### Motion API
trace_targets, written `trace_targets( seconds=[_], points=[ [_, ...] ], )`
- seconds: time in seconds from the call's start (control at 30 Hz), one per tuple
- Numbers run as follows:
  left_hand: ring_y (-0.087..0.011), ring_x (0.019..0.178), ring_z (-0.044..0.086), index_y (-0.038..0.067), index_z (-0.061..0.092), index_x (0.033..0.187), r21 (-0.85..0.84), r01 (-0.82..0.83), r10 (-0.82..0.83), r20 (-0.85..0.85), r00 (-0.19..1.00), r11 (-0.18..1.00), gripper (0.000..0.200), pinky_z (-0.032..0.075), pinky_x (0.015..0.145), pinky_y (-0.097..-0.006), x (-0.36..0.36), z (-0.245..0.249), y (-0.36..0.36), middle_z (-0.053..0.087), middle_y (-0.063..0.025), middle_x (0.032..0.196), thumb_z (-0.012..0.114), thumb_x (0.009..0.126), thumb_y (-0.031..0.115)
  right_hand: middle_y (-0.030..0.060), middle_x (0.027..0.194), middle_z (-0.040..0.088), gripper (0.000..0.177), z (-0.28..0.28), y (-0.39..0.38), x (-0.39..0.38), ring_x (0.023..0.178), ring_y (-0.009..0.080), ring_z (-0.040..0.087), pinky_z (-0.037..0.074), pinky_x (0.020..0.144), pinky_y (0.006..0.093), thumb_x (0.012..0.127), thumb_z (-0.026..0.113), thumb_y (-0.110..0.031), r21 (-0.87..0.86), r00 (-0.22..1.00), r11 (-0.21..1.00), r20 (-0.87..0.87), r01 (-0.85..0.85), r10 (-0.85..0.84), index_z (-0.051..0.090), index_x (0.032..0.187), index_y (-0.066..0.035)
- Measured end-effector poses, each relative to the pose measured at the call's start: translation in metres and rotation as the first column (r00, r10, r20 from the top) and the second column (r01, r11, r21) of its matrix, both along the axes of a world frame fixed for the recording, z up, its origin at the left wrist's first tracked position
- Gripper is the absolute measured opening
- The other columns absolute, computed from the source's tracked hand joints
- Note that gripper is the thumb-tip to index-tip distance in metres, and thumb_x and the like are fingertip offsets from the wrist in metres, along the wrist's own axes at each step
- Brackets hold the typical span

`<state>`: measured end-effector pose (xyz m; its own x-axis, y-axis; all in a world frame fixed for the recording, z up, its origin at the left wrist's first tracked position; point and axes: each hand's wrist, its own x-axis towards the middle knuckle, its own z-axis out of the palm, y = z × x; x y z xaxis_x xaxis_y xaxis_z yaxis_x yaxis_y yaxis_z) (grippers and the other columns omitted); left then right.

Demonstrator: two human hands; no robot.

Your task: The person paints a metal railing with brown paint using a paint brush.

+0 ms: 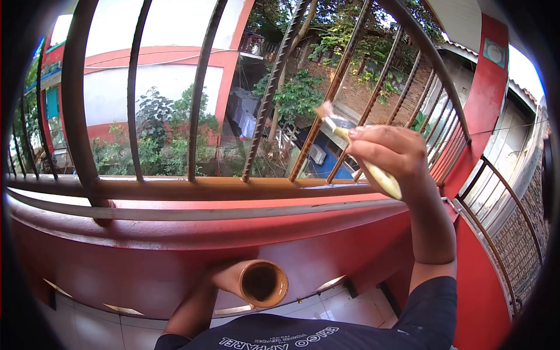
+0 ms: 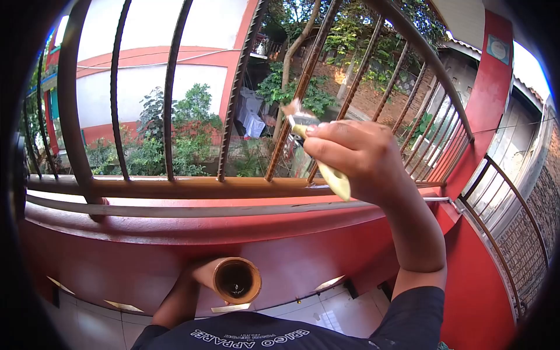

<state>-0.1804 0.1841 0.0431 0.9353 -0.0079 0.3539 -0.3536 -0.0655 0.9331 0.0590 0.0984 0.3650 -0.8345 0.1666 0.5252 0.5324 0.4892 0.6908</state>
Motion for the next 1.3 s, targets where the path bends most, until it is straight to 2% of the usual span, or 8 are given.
trace_targets(
  seconds=[0.23,0.57,0.7,0.8,0.9,1.03,1.17,1.3],
  points=[
    [-0.0184,0.118,0.054,0.002,0.046,0.137,0.003,0.018,-0.018,0.004,1.0,1.0,0.086,0.045,0.101,-0.0367,0.003,-0.004,-0.004,0.057,-0.0101,0.13,0.091,0.066,0.021,0.0025,0.082,0.069,0.01,-0.008,0.022,0.005,0.077,0.0081,0.064,0.051,0.069,0.0245,0.081,0.075,0.0,-0.526,0.778,0.816,-0.607,-0.239,-0.164,0.069,0.089,-0.002],
    [-0.0147,0.115,0.054,0.003,0.046,0.135,0.017,-0.017,0.017,0.02,1.0,1.0,0.086,0.047,0.098,-0.0348,-0.001,0.006,-0.009,0.058,-0.0071,0.126,0.093,0.064,0.016,0.0078,0.094,0.069,0.006,0.015,-0.004,0.001,0.084,0.0095,0.066,0.055,0.075,0.0215,0.089,0.067,0.002,-0.192,0.557,0.891,-0.827,-0.411,0.079,0.066,0.095,-0.001],
    [-0.0143,0.114,0.055,0.004,0.045,0.136,0.074,-0.039,0.044,-0.071,0.996,0.996,0.088,0.047,0.097,-0.0346,-0.002,0.004,-0.008,0.058,-0.0071,0.126,0.094,0.063,0.016,0.0026,0.084,0.069,0.011,-0.022,0.01,-0.012,0.076,0.0067,0.064,0.051,0.066,0.0201,0.084,0.073,0.0,-0.396,0.766,0.909,-0.623,-0.131,-0.161,0.068,0.093,-0.003],
    [-0.0153,0.115,0.055,0.004,0.045,0.136,0.107,-0.042,0.039,0.035,0.999,0.993,0.089,0.047,0.099,-0.0348,-0.002,0.004,-0.007,0.058,-0.0078,0.127,0.094,0.063,0.018,0.0013,0.079,0.068,0.01,-0.004,0.018,-0.011,0.071,0.006,0.064,0.05,0.063,0.0197,0.084,0.073,-0.001,-0.295,0.7,0.941,-0.708,-0.166,-0.098,0.068,0.092,-0.002],
    [-0.0164,0.117,0.055,0.004,0.046,0.137,0.076,-0.03,0.024,0.081,0.996,0.997,0.088,0.046,0.101,-0.0351,0.001,0.005,-0.009,0.058,-0.0085,0.128,0.094,0.064,0.02,0.0025,0.085,0.07,0.008,0.037,0.013,-0.004,0.075,0.0066,0.066,0.053,0.064,0.0208,0.087,0.072,-0.001,-0.011,0.65,0.988,-0.754,-0.155,0.093,0.069,0.094,-0.002],
    [-0.0169,0.118,0.054,0.004,0.047,0.136,0.056,-0.01,0.006,0.08,0.997,0.998,0.088,0.044,0.103,-0.0349,0.0,0.003,-0.009,0.057,-0.0088,0.129,0.094,0.064,0.022,0.0087,0.089,0.072,0.012,0.045,0.006,-0.01,0.08,0.0173,0.071,0.056,0.068,0.0259,0.082,0.073,0.002,0.372,0.954,0.928,-0.29,0.038,0.077,0.07,0.091,-0.005],
    [-0.0172,0.118,0.054,0.004,0.047,0.136,0.065,-0.015,0.009,0.091,0.996,0.998,0.089,0.044,0.102,-0.0349,-0.002,0.003,-0.009,0.057,-0.0089,0.129,0.094,0.063,0.022,0.0071,0.089,0.071,0.016,-0.014,-0.004,-0.034,0.083,0.0218,0.071,0.059,0.07,0.0332,0.069,0.072,-0.011,0.139,0.969,0.975,0.151,0.176,-0.196,0.067,0.084,-0.007],
    [-0.0176,0.118,0.054,0.004,0.047,0.136,0.153,-0.04,0.025,0.1,0.995,0.987,0.09,0.045,0.101,-0.0354,-0.004,0.005,-0.007,0.058,-0.0088,0.129,0.094,0.062,0.023,0.0056,0.089,0.07,0.015,-0.054,-0.045,-0.04,0.082,0.022,0.071,0.06,0.072,0.0337,0.069,0.072,-0.007,-0.225,0.983,0.957,0.045,0.181,-0.175,0.068,0.084,-0.008]
  ],
)
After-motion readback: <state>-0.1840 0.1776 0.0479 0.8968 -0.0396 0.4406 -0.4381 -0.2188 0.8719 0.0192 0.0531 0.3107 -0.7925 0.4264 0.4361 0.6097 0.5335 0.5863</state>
